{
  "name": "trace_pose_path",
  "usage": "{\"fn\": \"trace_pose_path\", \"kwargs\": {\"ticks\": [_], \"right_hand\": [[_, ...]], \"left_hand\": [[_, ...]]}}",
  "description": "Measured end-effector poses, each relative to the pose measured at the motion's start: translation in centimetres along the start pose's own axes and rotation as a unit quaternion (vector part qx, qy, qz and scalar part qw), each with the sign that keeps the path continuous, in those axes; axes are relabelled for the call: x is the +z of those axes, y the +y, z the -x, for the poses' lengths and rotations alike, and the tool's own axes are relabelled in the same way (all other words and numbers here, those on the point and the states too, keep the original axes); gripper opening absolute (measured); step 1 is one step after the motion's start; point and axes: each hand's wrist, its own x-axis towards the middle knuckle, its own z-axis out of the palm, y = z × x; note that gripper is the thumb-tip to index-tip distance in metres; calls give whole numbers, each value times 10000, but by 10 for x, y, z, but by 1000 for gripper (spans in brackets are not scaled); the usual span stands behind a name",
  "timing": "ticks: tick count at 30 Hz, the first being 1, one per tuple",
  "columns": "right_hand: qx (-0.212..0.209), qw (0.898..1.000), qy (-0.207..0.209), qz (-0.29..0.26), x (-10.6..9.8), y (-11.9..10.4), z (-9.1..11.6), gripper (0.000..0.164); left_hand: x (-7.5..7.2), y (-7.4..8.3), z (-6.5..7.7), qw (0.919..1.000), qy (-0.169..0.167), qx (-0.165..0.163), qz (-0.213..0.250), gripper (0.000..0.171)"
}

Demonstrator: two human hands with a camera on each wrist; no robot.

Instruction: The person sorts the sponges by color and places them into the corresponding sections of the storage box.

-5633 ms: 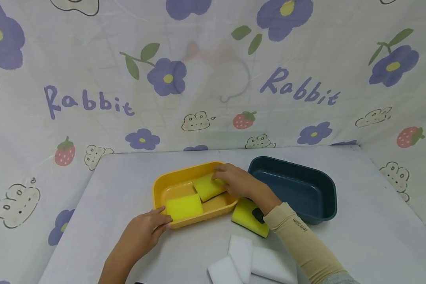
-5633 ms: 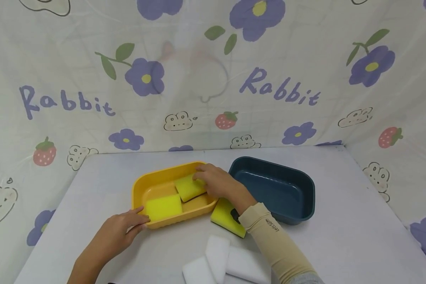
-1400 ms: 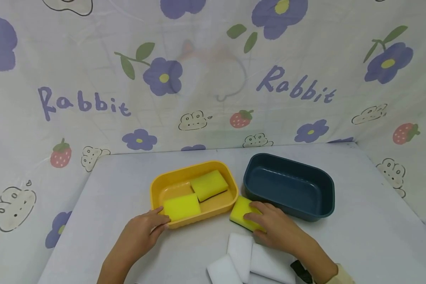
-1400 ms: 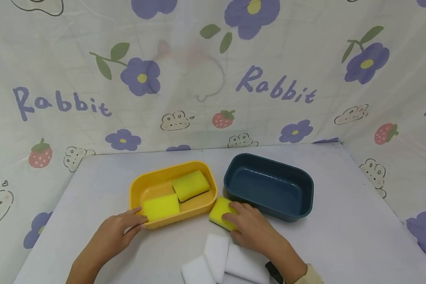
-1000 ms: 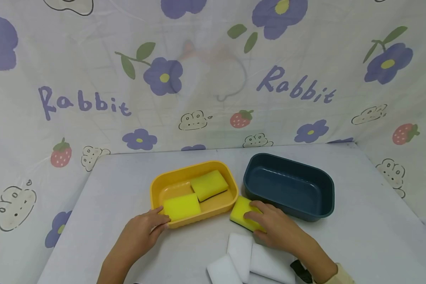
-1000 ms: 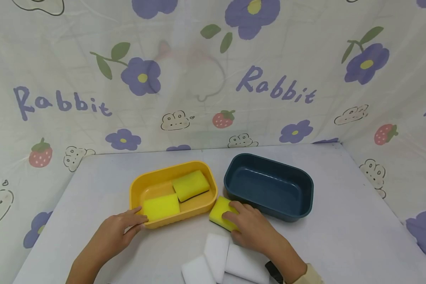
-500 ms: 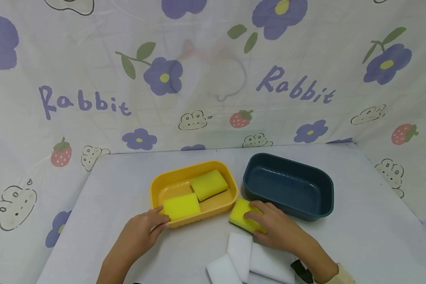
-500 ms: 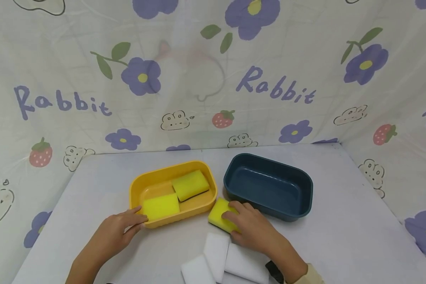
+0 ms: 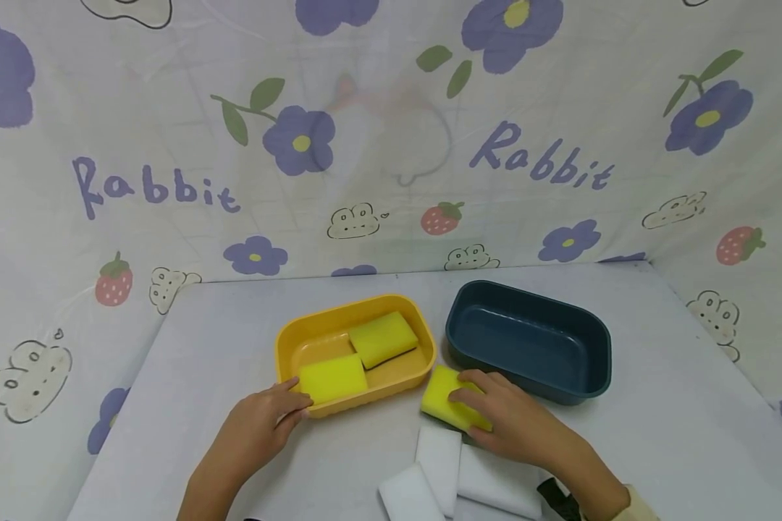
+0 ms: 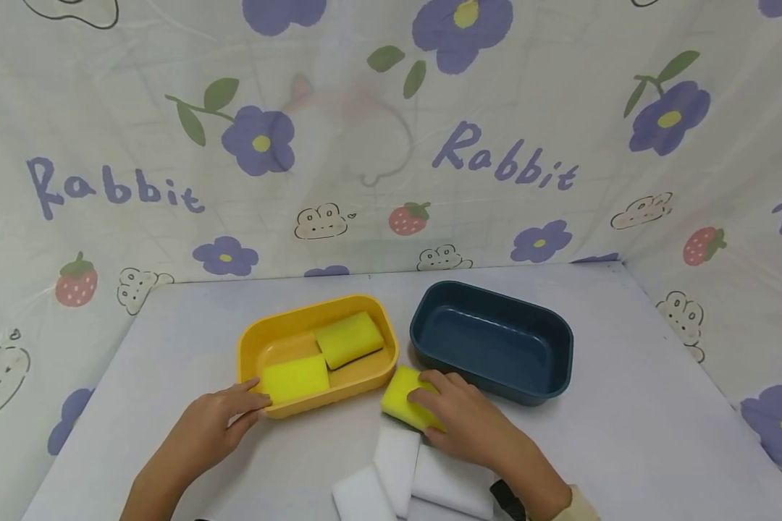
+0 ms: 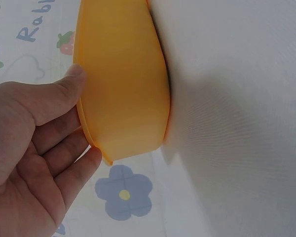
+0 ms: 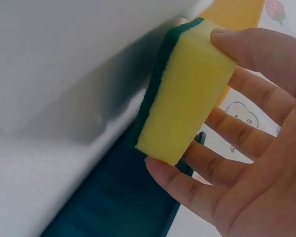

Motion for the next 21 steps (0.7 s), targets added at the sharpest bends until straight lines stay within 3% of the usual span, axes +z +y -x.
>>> {"fn": "trace_pose_path", "kwargs": {"ticks": [21], "right_hand": [[-82,9995,-210,-206,-23,-4,4,43]], "left_hand": [[-1,1,0,10000,6,-25,67,19]]}}
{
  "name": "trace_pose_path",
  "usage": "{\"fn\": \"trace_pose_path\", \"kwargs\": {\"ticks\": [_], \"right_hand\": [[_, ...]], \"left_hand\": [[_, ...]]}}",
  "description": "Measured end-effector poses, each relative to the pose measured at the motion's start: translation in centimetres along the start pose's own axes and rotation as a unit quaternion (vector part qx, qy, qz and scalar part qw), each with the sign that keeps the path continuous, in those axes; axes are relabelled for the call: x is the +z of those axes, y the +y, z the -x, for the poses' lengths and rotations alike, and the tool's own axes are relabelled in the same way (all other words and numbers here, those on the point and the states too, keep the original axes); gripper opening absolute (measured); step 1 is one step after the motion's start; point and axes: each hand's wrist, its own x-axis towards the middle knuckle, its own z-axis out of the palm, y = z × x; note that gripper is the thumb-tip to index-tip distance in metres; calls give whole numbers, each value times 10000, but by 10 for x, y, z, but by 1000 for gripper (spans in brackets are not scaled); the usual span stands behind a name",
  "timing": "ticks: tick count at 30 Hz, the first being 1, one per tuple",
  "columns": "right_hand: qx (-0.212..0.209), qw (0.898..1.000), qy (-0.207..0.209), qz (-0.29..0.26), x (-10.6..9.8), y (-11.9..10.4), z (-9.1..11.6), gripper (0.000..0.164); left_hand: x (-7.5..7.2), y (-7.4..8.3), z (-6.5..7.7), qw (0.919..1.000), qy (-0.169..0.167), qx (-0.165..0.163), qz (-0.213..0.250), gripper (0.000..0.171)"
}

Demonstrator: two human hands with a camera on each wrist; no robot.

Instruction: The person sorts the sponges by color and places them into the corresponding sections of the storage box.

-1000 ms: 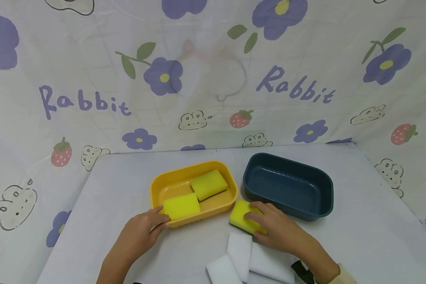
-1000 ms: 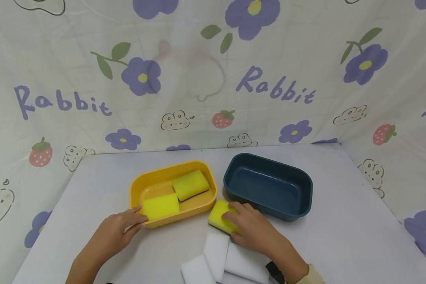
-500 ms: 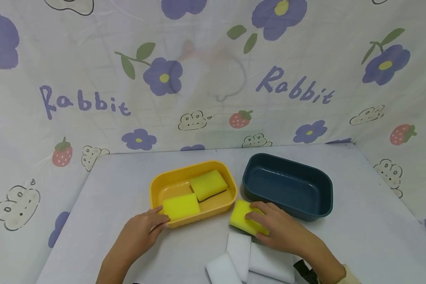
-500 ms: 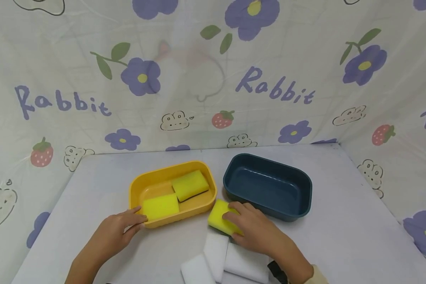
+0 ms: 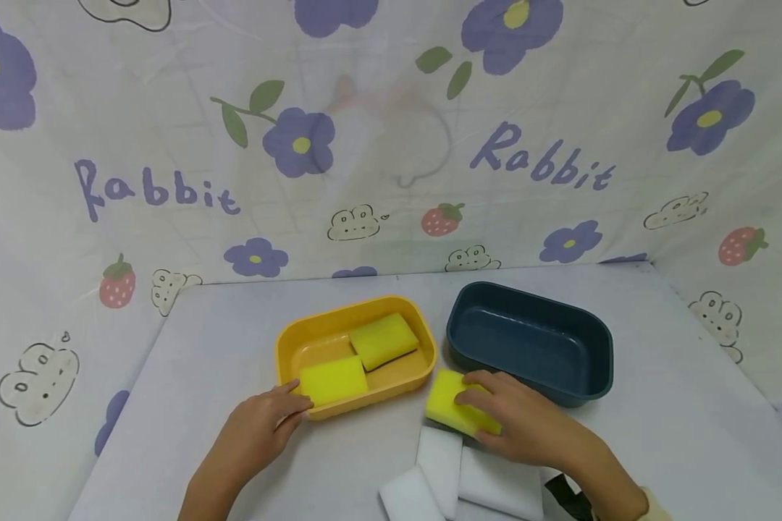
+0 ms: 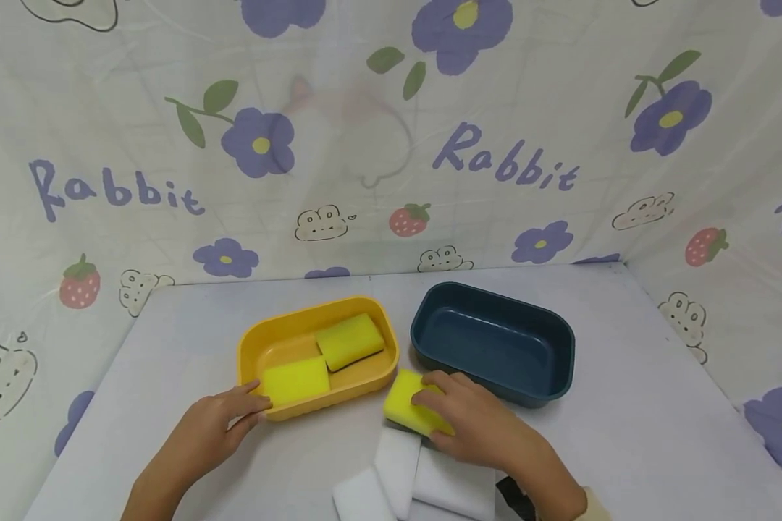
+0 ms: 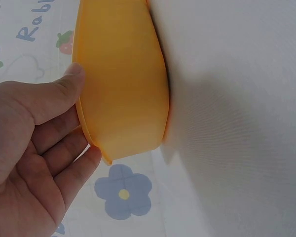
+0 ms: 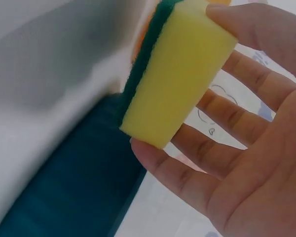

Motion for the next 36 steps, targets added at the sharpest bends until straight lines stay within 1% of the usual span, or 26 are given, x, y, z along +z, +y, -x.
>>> {"fn": "trace_pose_path", "kwargs": {"ticks": [7,14,22,29,36], "right_hand": [[-154,9993,334,117,-10,3,0,42],[-309,9980,485,258,-22,4,-5,43],[-414,9970,574,314,-31,2,-19,45],[-573,9963,620,184,-32,6,-34,44],[-787,9946,656,181,-31,8,-48,43]], "left_hand": [[1,-2,-1,10000,16,20,-28,19],[2,-1,-1,10000,34,43,-13,19],[2,-1,0,10000,53,74,-34,19],[1,-1,-1,9999,56,106,0,19],[0,1,0,10000,5,23,7,19]]}}
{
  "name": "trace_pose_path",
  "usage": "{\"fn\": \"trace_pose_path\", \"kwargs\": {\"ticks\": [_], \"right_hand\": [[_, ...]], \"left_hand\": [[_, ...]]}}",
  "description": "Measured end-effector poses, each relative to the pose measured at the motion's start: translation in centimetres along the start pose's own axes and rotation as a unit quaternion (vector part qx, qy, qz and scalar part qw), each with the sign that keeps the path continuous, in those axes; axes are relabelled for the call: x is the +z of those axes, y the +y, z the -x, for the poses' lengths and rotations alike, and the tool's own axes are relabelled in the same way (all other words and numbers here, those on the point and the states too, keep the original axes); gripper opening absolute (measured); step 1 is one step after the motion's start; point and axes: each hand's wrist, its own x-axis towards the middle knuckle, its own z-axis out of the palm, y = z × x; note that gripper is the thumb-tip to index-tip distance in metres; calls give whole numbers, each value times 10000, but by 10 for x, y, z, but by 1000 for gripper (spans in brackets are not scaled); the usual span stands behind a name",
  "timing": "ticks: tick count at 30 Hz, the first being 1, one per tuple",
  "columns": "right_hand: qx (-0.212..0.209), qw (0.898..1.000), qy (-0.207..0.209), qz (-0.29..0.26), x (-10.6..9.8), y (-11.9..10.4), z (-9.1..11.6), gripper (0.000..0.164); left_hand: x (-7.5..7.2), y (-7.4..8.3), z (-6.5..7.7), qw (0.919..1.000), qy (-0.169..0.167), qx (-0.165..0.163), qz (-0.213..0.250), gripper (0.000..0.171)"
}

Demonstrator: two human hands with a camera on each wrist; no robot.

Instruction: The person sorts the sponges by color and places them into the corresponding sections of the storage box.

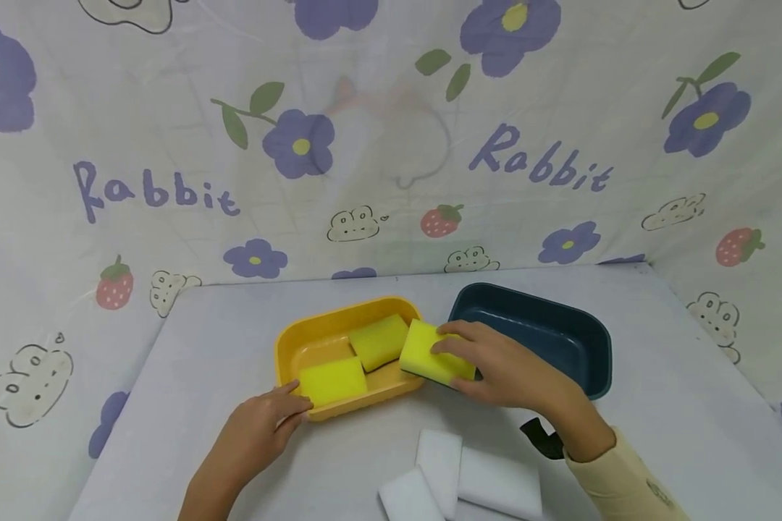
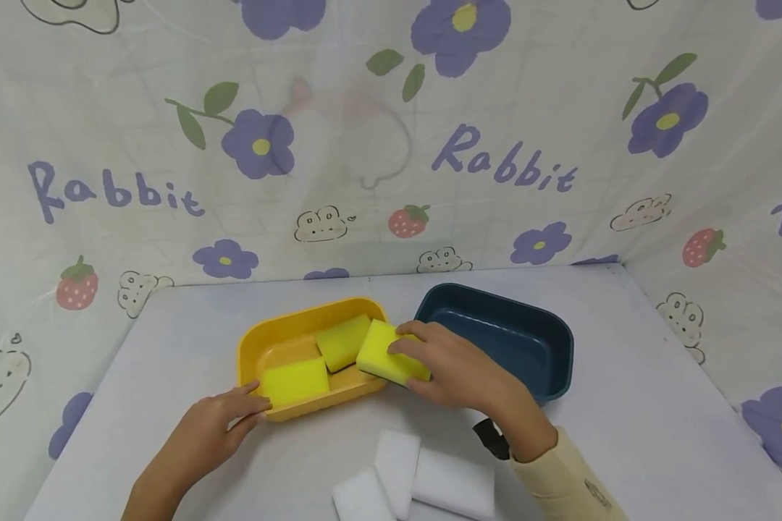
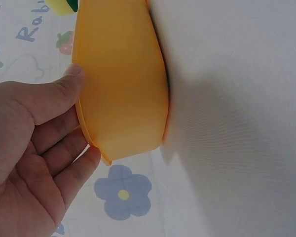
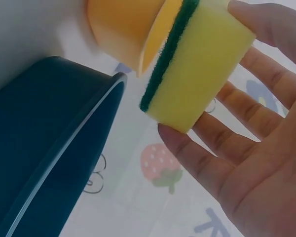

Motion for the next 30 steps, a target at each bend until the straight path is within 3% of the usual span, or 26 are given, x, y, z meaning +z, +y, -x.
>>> {"fn": "trace_pose_path", "kwargs": {"ticks": [15,30], "right_hand": [[-306,9995,-88,6,0,0,-31,43],[-148,9989,-422,-156,8,1,-57,42]], "left_hand": [[1,-3,0,9999,81,68,-36,19],[3,-5,0,9999,79,41,-45,18]]}}
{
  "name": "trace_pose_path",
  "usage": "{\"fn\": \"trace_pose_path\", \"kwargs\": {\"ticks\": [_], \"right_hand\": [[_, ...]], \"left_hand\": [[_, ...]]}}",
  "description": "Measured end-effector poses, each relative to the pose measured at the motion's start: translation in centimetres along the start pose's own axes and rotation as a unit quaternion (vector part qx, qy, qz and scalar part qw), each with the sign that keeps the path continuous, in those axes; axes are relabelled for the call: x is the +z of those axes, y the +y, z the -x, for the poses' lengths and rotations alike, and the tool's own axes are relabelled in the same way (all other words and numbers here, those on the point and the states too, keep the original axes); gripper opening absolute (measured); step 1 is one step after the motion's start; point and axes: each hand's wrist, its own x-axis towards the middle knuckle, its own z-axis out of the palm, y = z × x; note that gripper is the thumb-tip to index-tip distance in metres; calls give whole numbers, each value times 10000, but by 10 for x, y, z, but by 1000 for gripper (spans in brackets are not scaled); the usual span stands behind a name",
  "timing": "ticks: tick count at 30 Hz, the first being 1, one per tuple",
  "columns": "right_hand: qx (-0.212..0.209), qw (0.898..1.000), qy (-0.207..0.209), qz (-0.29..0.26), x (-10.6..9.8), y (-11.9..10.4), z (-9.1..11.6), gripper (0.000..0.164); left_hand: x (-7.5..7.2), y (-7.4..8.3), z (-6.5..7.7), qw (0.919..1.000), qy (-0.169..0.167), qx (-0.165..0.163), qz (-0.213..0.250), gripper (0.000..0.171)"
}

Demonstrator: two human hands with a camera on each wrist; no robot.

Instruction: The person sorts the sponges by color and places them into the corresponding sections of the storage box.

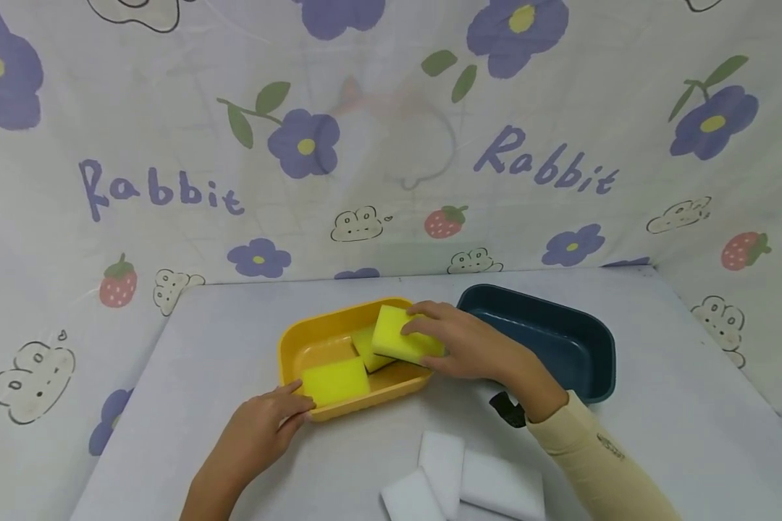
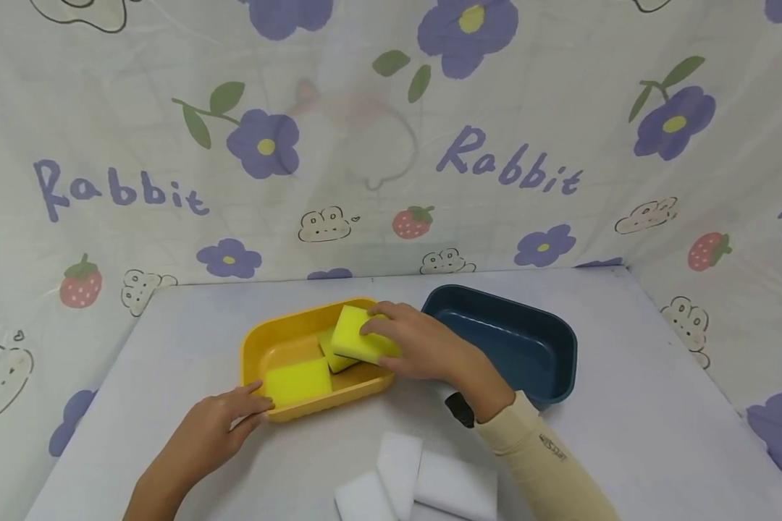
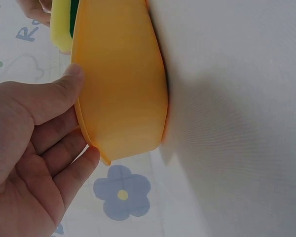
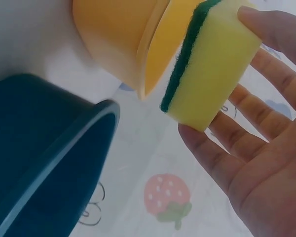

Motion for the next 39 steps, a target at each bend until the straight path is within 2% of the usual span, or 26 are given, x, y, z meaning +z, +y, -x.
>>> {"fn": "trace_pose_path", "kwargs": {"ticks": [11,23,31,39], "right_hand": [[-182,9993,-241,-200,10,-2,-24,40],[-465,9980,-292,-302,24,3,-46,35],[-189,9978,-608,-158,32,-9,-63,36],[-195,9965,-806,-41,43,-18,-77,37]], "left_hand": [[-1,2,0,10000,-17,-66,42,18],[-1,1,0,10000,2,-38,-4,18],[-3,3,0,10000,-47,-61,13,17],[-3,5,0,9998,-119,-172,69,17]]}}
